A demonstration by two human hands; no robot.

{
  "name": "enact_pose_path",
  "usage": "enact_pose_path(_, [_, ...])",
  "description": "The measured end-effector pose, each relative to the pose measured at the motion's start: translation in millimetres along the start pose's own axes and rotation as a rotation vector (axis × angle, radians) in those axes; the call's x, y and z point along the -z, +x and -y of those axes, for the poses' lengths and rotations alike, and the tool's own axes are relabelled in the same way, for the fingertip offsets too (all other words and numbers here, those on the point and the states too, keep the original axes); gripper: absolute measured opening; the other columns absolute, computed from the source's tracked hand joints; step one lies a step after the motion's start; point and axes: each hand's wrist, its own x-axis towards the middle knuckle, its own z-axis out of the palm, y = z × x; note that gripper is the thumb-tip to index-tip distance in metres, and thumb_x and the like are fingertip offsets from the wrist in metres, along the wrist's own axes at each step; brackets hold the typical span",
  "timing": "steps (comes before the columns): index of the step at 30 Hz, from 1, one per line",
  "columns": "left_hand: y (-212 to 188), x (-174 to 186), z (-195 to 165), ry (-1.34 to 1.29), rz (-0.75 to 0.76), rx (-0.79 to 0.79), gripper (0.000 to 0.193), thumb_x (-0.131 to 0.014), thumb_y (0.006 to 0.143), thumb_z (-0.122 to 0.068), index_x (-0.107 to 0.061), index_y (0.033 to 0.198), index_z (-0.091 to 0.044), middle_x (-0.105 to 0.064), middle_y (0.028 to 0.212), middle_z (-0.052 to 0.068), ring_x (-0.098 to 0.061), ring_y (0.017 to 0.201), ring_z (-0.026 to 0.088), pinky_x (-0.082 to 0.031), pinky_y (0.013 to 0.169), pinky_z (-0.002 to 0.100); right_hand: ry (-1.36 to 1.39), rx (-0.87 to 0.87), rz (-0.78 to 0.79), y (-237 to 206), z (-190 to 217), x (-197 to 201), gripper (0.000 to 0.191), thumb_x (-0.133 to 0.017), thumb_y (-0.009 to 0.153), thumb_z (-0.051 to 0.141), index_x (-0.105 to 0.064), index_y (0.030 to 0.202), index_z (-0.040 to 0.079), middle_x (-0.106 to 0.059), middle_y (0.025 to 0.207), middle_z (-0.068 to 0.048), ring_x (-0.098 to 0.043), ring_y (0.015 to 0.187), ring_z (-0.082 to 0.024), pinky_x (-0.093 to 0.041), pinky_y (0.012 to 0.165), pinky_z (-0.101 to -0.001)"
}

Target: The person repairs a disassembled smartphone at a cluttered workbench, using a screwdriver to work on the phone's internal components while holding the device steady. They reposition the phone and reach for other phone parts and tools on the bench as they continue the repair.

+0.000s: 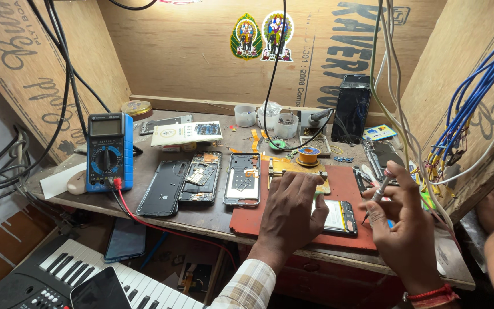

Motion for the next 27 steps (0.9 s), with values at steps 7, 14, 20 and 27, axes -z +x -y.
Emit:
enact_pose_path(7, [0.4, 0.6, -0.4, 0.010, -0.006, -0.015, 0.027, -0.067, 0.088, -0.013, -0.063, 0.112, -0.003, -0.067, 0.101, 0.010, -0.062, 0.105, 0.029, -0.046, 0.094, 0.043, 0.251, 0.089, -0.074, 6.2, -10.2, -5.6, 0.074, -0.060, 0.094, -0.008, -0.026, 0.157, 0.009, -0.066, 0.109, -0.017, -0.073, 0.092, -0.022, -0.062, 0.083, -0.0328])
enact_pose_path(14, [1.8, 0.7, -0.5, 0.000, -0.013, -0.021, 0.027, -0.068, 0.088, -0.013, -0.063, 0.112, -0.002, -0.067, 0.101, 0.010, -0.062, 0.105, 0.029, -0.046, 0.095, 0.043, 0.272, 0.076, -0.031, 2.6, -13.3, -5.3, 0.076, -0.061, 0.091, -0.010, -0.026, 0.155, 0.009, -0.066, 0.105, -0.017, -0.073, 0.090, -0.022, -0.061, 0.083, -0.0328])
enact_pose_path(20, [1.2, -0.2, 0.3, 0.001, -0.006, -0.016, 0.027, -0.068, 0.087, -0.012, -0.062, 0.111, -0.003, -0.067, 0.100, 0.010, -0.063, 0.105, 0.028, -0.046, 0.096, 0.043, 0.257, 0.042, -0.007, 3.3, -11.2, -5.6, 0.075, -0.060, 0.091, -0.011, -0.026, 0.155, 0.009, -0.066, 0.104, -0.018, -0.074, 0.088, -0.022, -0.062, 0.081, -0.0333])
enact_pose_path(27, [1.5, -1.0, 0.6, -0.003, -0.011, -0.015, 0.026, -0.068, 0.088, -0.012, -0.062, 0.111, -0.003, -0.067, 0.100, 0.010, -0.063, 0.105, 0.028, -0.046, 0.096, 0.043, 0.243, 0.044, 0.000, 4.7, -9.9, -4.5, 0.075, -0.060, 0.090, -0.010, -0.026, 0.154, 0.009, -0.066, 0.104, -0.018, -0.074, 0.087, -0.022, -0.062, 0.082, -0.0340])
